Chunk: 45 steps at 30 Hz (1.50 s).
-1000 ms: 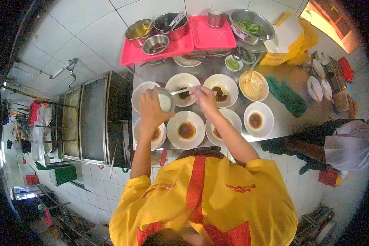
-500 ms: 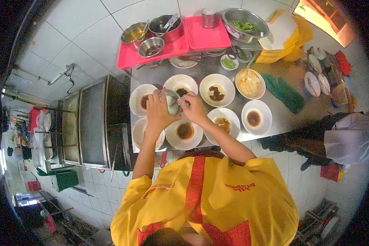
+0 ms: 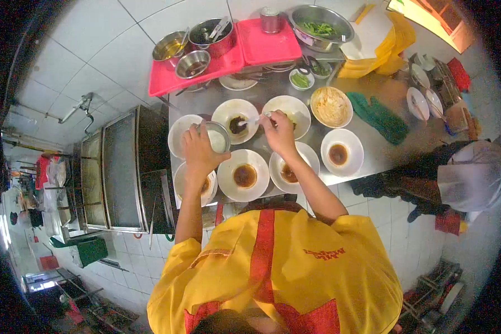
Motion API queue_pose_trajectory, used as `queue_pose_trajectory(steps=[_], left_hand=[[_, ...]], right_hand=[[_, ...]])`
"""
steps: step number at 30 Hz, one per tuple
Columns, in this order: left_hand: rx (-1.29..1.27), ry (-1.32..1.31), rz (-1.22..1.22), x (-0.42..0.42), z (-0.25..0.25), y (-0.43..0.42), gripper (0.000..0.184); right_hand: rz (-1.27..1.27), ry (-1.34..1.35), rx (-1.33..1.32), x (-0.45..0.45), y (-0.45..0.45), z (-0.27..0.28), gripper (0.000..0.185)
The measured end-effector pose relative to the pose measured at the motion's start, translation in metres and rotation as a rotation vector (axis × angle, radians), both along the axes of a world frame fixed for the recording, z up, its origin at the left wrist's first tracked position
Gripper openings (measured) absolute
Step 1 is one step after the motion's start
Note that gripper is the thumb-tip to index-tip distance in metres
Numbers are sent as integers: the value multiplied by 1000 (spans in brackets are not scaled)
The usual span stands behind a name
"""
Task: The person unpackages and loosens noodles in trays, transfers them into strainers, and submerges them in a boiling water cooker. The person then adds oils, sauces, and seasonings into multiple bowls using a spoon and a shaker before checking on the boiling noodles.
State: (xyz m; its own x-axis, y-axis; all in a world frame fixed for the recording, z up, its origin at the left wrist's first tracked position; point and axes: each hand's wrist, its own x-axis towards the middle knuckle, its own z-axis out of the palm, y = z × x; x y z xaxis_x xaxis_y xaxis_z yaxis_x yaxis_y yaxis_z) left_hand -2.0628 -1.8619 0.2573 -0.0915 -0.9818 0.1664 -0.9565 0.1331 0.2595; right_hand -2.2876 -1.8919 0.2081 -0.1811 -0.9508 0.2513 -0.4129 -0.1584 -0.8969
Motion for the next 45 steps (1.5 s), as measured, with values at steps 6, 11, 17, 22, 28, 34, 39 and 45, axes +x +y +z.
queue_pose_trajectory(steps=[6,11,17,22,28,34,39,45], left_hand=[[-13,-8,-156,-52,3,-7,110],[17,18,-246,-74,6,-11,109],[-6,2,-263,-78,5,-16,109],[12,-22,-274,-82,3,-14,109],[16,44,-345,-97,4,-12,108],[37,45,-338,-87,3,-11,108],[82,-24,-242,-74,0,-15,108],[84,46,-350,-86,3,-18,107]], right_hand=[[255,43,-62,2,24,-4,17],[117,-372,204,-42,23,-40,24],[-79,-195,126,-94,26,-4,20],[-189,183,-70,-93,36,9,13],[113,108,-70,-50,46,6,15],[103,-239,117,-66,40,0,19],[-113,-61,69,-97,21,-19,21],[-80,-302,92,-86,36,9,25]])
